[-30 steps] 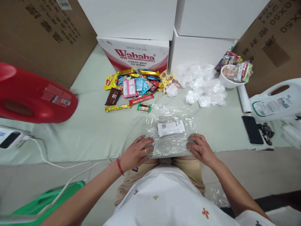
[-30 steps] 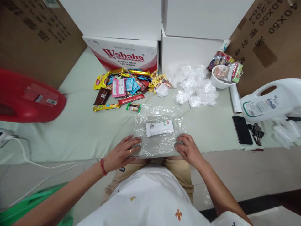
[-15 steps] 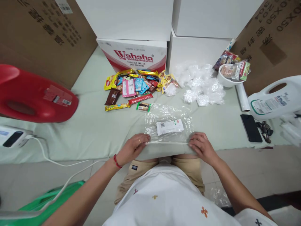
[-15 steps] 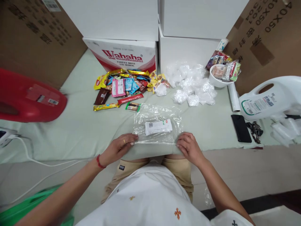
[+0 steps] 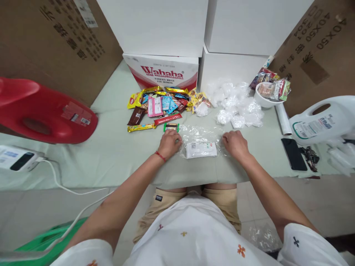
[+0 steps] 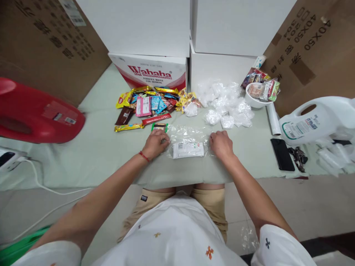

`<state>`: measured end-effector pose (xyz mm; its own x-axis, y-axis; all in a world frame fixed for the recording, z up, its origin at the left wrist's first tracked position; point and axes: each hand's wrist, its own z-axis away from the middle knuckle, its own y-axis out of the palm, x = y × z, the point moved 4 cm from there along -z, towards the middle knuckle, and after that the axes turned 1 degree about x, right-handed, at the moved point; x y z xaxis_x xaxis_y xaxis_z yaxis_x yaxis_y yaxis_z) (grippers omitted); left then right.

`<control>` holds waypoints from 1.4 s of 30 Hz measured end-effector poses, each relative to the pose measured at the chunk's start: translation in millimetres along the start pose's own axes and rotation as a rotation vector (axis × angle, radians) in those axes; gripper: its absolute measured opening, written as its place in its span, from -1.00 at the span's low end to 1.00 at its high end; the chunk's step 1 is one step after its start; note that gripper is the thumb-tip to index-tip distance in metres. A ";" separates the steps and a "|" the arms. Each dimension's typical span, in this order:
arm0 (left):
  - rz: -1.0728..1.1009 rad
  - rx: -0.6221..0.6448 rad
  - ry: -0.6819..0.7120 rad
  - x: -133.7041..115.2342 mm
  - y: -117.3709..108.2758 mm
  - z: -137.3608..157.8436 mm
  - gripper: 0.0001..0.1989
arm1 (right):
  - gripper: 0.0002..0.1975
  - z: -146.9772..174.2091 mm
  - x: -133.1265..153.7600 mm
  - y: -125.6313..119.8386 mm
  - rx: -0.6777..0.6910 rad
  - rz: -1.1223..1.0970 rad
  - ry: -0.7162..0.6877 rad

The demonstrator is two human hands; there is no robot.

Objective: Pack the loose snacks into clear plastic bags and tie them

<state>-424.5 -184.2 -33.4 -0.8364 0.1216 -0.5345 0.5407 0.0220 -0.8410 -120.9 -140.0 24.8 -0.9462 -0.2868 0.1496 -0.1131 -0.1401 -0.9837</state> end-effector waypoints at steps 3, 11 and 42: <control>-0.057 -0.088 -0.111 -2.0 4.0 4.1 -0.84 | -0.67 -27.9 40.6 -7.3 -0.067 -0.009 -0.214; -0.076 -0.162 -0.372 -3.9 8.4 21.0 -0.44 | -0.65 -98.1 95.0 12.7 0.307 0.007 -0.285; 0.499 0.070 -0.444 -63.9 32.0 22.1 -0.70 | -0.65 67.0 84.5 41.1 0.245 -0.181 -0.671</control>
<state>-355.8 -213.2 -28.0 -0.4539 -0.3193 -0.8319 0.8773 0.0031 -0.4799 -185.2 -233.5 3.8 -0.5211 -0.7463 0.4141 -0.1050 -0.4255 -0.8989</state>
